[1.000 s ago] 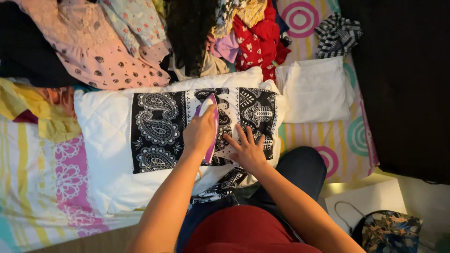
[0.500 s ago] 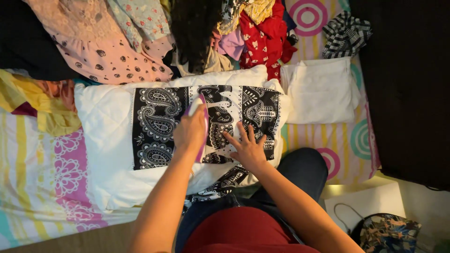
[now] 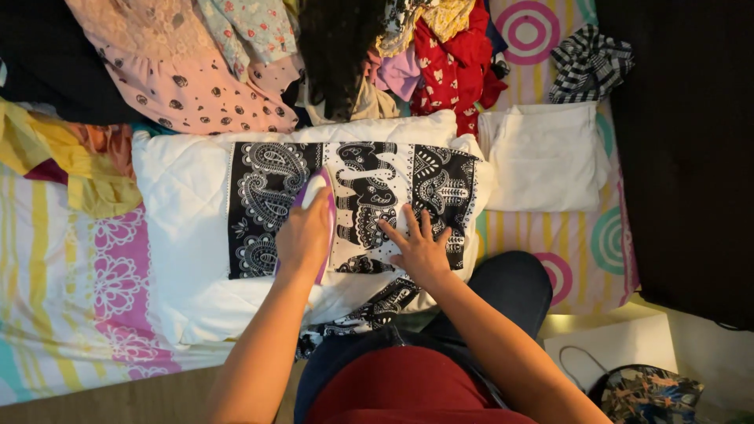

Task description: The person irons a white garment with a black pattern on a bed using a purple iron. They smooth the fabric, iron different sections, and fold the garment after ironing.

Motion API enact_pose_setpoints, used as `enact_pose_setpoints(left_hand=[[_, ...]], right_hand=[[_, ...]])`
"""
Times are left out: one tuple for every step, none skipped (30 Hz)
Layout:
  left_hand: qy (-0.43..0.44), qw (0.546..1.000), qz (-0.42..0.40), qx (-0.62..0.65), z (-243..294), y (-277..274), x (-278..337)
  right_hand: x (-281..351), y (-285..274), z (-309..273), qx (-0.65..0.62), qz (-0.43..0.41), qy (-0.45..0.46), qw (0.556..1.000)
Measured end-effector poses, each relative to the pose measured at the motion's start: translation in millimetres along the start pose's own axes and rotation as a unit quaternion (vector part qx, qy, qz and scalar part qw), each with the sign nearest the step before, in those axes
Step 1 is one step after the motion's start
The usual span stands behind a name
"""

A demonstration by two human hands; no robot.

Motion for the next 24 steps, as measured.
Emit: enact_pose_setpoints(left_hand=[[-0.002,1.0,0.001,0.001,-1,1,-6],[0.001,1.0,0.005,-0.002,-2,1,-12],[0.004,1.0,0.009,-0.004,-2,1,-18],[0.002,1.0,0.011,-0.003,-4,-2,-20],[0.004,1.0,0.027,-0.007,-5,-7,-22],[0.006,0.999,0.043,-0.012,-6,-12,-24],[0.004,0.999,0.046,-0.011,-12,-16,-22],[0.002,0.999,0.04,-0.024,-17,-18,-19],[0.001,0.999,0.034,-0.037,-23,-21,-17],[0.0,0.999,0.036,-0.037,-29,-23,-15],[0.01,0.999,0.045,-0.027,-34,-27,-12],[0.019,0.998,0.053,-0.017,-38,-30,-9],[0.021,0.998,0.053,-0.017,-37,-36,-11],[-0.012,0.999,0.039,-0.023,-42,-38,-14],[-0.047,0.998,0.023,-0.029,-48,-40,-14],[-0.048,0.998,0.021,-0.029,-48,-40,-15],[-0.056,0.997,0.016,-0.046,-52,-41,-17],[-0.065,0.996,0.011,-0.063,-56,-43,-18],[-0.066,0.996,0.014,-0.062,-56,-46,-17],[-0.062,0.997,0.014,-0.05,-55,-48,-15],[-0.057,0.998,0.014,-0.039,-54,-49,-14],[-0.057,0.998,0.016,-0.038,-58,-48,-13],[-0.053,0.998,0.022,-0.033,-61,-49,-11],[-0.05,0.998,0.027,-0.029,-64,-49,-9]], right_hand=[[-1,0,0,0.001,0.0,-0.002,1.0],[-1,1,0,0.002,-0.008,-0.001,1.0],[-2,2,1,0.004,-0.016,0.0,1.0],[-1,2,1,0.005,-0.015,-0.002,1.0],[-1,1,1,0.004,-0.013,-0.001,1.0],[0,1,2,0.002,-0.01,-0.001,1.0],[0,0,2,0.003,-0.009,-0.003,1.0],[1,0,2,0.001,-0.007,-0.001,1.0],[1,-1,3,-0.001,-0.005,0.002,1.0],[0,-1,3,-0.001,-0.004,0.001,1.0],[0,-1,2,-0.001,-0.007,-0.002,1.0],[0,0,1,-0.002,-0.009,-0.004,1.0],[0,1,2,-0.002,-0.009,-0.003,1.0],[-1,1,2,0.001,-0.004,-0.002,1.0],[1,2,2,0.003,-0.002,-0.001,1.0],[2,5,4,0.003,-0.004,-0.001,1.0],[0,6,3,0.004,0.007,-0.004,1.0],[0,7,2,0.005,0.018,-0.008,1.0],[0,6,2,0.006,0.02,-0.01,1.0],[0,5,2,0.004,0.021,-0.01,1.0],[0,5,3,0.002,0.022,-0.009,1.0],[0,3,3,0.004,0.023,-0.01,1.0],[0,2,3,0.007,0.015,-0.011,1.0],[0,2,2,0.011,0.008,-0.011,1.0]])
Point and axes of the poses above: each hand's wrist, its own x-axis away from the middle knuckle, its own y-axis out of the palm, z = x × y, the point moved 10 cm from there along -x, towards the middle knuckle, and after that the axes turned 9 degrees about x, right-handed, at the moved point
